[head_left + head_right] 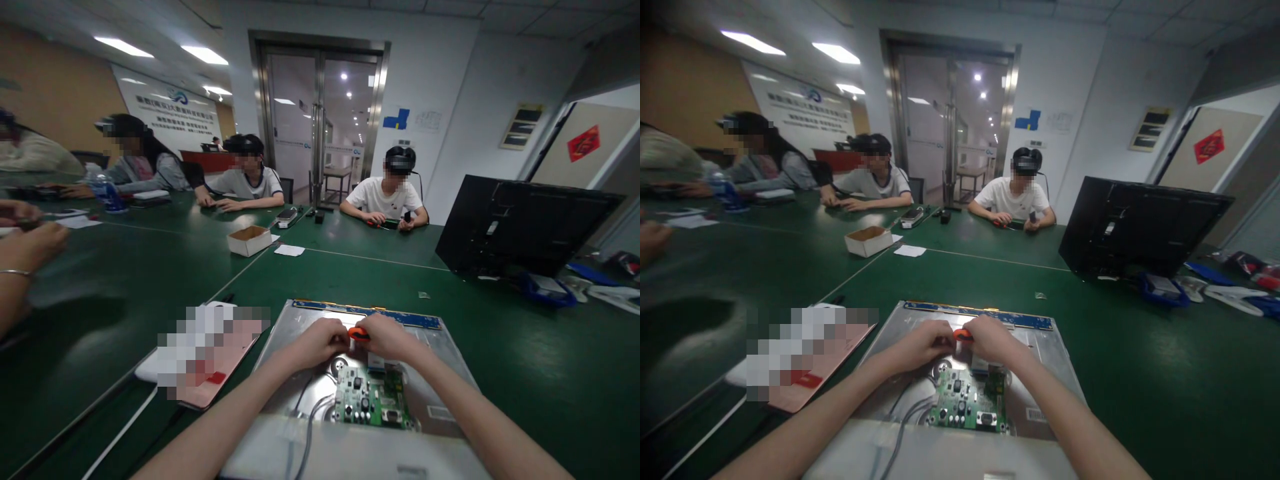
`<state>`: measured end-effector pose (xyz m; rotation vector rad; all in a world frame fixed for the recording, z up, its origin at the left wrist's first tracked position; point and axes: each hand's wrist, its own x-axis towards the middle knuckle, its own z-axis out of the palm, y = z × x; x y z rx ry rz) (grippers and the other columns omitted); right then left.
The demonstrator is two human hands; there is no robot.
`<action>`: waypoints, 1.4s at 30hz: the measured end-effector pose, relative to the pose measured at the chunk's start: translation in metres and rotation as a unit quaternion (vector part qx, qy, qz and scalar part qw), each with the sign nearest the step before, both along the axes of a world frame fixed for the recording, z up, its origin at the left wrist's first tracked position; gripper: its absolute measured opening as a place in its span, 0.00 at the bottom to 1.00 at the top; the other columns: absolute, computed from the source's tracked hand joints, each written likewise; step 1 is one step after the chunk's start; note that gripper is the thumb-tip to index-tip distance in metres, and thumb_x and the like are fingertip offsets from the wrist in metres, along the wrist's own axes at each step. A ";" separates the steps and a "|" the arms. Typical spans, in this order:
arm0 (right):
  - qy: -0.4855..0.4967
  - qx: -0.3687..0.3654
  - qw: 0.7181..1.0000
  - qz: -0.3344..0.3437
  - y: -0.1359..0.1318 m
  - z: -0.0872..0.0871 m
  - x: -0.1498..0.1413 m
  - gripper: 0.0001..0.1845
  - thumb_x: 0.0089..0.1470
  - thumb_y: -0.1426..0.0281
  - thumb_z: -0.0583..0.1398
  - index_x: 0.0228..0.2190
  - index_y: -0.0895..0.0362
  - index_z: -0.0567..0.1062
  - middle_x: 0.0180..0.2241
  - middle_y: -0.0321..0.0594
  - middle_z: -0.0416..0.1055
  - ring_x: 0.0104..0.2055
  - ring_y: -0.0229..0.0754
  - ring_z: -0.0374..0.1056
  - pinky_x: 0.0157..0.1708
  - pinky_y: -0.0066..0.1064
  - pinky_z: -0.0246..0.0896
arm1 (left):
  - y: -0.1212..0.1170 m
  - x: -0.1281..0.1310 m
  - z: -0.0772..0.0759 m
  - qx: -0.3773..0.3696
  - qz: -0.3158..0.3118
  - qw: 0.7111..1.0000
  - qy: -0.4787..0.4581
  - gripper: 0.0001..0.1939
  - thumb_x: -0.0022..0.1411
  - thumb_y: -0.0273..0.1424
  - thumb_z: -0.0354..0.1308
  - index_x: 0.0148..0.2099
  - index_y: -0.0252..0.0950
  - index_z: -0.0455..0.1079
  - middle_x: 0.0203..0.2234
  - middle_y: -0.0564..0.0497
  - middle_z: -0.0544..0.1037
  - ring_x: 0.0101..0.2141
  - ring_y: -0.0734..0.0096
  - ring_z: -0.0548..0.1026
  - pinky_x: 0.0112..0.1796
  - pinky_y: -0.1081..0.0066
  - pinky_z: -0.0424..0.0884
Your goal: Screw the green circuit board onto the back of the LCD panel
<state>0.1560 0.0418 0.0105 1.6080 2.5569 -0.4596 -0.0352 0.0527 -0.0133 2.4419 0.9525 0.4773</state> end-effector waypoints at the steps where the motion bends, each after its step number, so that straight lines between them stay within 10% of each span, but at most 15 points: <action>1: 0.004 0.000 1.000 -0.003 0.001 0.000 -0.003 0.18 0.61 0.63 0.59 0.50 0.56 0.69 0.51 0.45 0.68 0.47 0.46 0.69 0.44 0.44 0.68 | 0.002 -0.001 -0.001 0.007 0.016 1.000 0.004 0.07 0.54 0.20 0.56 0.31 0.34 0.74 0.27 0.51 0.76 0.30 0.69 0.71 0.31 0.74 0.61; 15: 0.043 0.038 0.998 0.002 -0.001 -0.002 -0.016 0.17 0.61 0.63 0.59 0.48 0.58 0.70 0.48 0.44 0.69 0.45 0.45 0.69 0.44 0.43 0.68 | 0.005 -0.008 0.002 0.006 0.069 0.998 0.001 0.02 0.54 0.25 0.57 0.31 0.34 0.71 0.26 0.52 0.74 0.29 0.68 0.70 0.30 0.73 0.62; 23: 0.083 0.068 0.994 0.009 -0.047 0.028 0.022 0.05 0.50 0.69 0.65 0.32 0.55 0.76 0.31 0.37 0.75 0.34 0.42 0.68 0.32 0.30 0.56 | 0.003 -0.011 0.003 -0.011 0.059 0.998 -0.007 0.06 0.54 0.24 0.57 0.36 0.33 0.73 0.30 0.50 0.76 0.31 0.67 0.73 0.34 0.71 0.66; 31: 0.107 0.071 0.991 -0.042 -0.075 0.007 0.081 0.05 0.55 0.73 0.59 0.30 0.59 0.75 0.30 0.41 0.73 0.32 0.43 0.67 0.33 0.32 0.58 | 0.004 -0.016 0.005 0.031 0.061 0.998 0.010 0.05 0.56 0.23 0.58 0.36 0.35 0.72 0.31 0.51 0.76 0.34 0.65 0.73 0.38 0.70 0.67; 37: 0.115 0.062 0.991 0.011 -0.087 -0.006 0.095 0.19 0.54 0.76 0.58 0.47 0.51 0.72 0.49 0.41 0.72 0.46 0.46 0.70 0.45 0.37 0.63 | 0.000 -0.011 0.006 0.050 0.013 0.999 0.004 0.08 0.54 0.22 0.60 0.38 0.36 0.73 0.36 0.49 0.76 0.38 0.64 0.73 0.42 0.68 0.66; 42: -0.048 0.104 0.989 0.095 -0.102 -0.012 0.081 0.36 0.46 0.78 0.61 0.57 0.47 0.64 0.61 0.46 0.61 0.40 0.53 0.74 0.33 0.41 0.68 | -0.004 -0.004 0.004 0.061 -0.015 0.998 -0.010 0.09 0.55 0.23 0.61 0.40 0.36 0.74 0.37 0.48 0.76 0.40 0.63 0.72 0.44 0.67 0.66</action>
